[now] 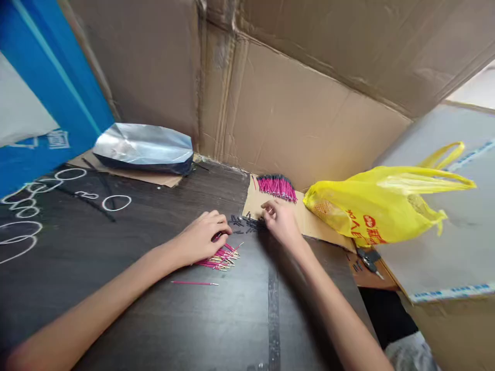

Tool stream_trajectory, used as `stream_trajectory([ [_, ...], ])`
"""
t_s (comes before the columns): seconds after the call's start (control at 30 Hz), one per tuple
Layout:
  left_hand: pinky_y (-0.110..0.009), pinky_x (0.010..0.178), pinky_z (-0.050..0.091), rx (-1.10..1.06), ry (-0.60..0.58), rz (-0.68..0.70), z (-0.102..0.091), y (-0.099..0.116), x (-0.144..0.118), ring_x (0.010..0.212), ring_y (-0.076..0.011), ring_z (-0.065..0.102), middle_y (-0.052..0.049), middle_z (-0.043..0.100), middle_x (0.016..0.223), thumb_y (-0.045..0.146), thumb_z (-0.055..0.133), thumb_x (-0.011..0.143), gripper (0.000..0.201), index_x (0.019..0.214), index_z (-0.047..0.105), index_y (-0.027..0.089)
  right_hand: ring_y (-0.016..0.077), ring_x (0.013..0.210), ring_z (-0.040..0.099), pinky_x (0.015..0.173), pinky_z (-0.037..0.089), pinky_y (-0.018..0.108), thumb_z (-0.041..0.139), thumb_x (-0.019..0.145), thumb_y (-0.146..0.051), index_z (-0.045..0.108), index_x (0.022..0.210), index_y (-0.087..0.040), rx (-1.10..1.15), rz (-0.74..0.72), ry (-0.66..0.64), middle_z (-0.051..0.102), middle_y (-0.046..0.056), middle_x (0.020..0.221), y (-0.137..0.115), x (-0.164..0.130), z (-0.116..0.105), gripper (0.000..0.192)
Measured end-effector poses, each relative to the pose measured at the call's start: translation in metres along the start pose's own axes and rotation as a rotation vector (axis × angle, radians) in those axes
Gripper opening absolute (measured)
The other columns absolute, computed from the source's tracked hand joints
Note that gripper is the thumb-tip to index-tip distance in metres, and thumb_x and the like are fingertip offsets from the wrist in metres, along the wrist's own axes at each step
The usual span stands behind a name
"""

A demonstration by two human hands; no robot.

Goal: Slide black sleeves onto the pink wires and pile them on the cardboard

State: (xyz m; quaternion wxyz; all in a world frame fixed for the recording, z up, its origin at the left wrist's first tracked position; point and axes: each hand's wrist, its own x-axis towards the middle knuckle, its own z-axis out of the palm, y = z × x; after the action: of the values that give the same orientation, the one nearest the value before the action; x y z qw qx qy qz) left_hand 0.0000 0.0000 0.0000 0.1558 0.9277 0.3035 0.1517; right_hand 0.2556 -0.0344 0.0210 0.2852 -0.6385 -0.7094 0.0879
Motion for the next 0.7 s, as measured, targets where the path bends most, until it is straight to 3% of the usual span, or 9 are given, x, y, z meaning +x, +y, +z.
stream_trajectory([
  [0.17, -0.042, 0.097, 0.042, -0.016, -0.013, 0.038, -0.017, -0.006, 0.0, 0.103, -0.0245, 0.055, -0.006, 0.068, 0.101, 0.022, 0.054, 0.095, 0.024, 0.099, 0.076, 0.016, 0.0254, 0.108, 0.06, 0.097, 0.049, 0.041, 0.05, 0.099, -0.022, 0.068, 0.114, -0.018, -0.004, -0.095, 0.173, 0.066, 0.011, 0.11, 0.003, -0.044, 0.03, 0.023],
  [0.33, -0.04, 0.099, 0.043, -0.067, -0.098, 0.007, -0.027, -0.009, -0.001, 0.107, -0.0236, 0.055, -0.005, 0.068, 0.106, 0.033, 0.057, 0.096, 0.026, 0.109, 0.074, 0.018, 0.0294, 0.116, 0.055, 0.1, 0.046, 0.046, 0.057, 0.099, -0.029, 0.067, 0.126, -0.017, -0.131, -0.17, 0.117, 0.064, 0.013, 0.123, 0.002, -0.043, 0.041, 0.031],
  [0.43, -0.036, 0.101, 0.042, -0.137, -0.199, 0.022, -0.033, -0.008, -0.004, 0.111, -0.0214, 0.054, -0.002, 0.067, 0.112, 0.039, 0.057, 0.097, 0.029, 0.117, 0.072, 0.024, 0.0288, 0.114, 0.055, 0.098, 0.046, 0.046, 0.057, 0.101, -0.029, 0.071, 0.119, -0.018, -0.16, -0.168, 0.09, 0.065, 0.011, 0.123, 0.002, -0.038, 0.043, 0.026],
  [0.53, -0.037, 0.101, 0.042, -0.116, -0.213, -0.018, -0.04, -0.007, -0.006, 0.112, -0.022, 0.055, -0.003, 0.066, 0.116, 0.042, 0.06, 0.095, 0.033, 0.122, 0.069, 0.025, 0.0272, 0.11, 0.055, 0.096, 0.045, 0.044, 0.056, 0.102, -0.026, 0.074, 0.108, -0.019, -0.159, -0.178, 0.066, 0.068, 0.008, 0.117, 0.003, -0.036, 0.042, 0.02],
  [0.7, -0.038, 0.094, 0.044, -0.067, -0.216, -0.056, -0.042, -0.01, -0.006, 0.106, -0.0235, 0.056, -0.004, 0.065, 0.111, 0.049, 0.063, 0.092, 0.033, 0.111, 0.068, 0.023, 0.0278, 0.105, 0.053, 0.094, 0.043, 0.043, 0.056, 0.101, -0.023, 0.07, 0.098, -0.017, -0.197, -0.213, 0.047, 0.069, 0.008, 0.107, 0.002, -0.037, 0.039, 0.015],
])
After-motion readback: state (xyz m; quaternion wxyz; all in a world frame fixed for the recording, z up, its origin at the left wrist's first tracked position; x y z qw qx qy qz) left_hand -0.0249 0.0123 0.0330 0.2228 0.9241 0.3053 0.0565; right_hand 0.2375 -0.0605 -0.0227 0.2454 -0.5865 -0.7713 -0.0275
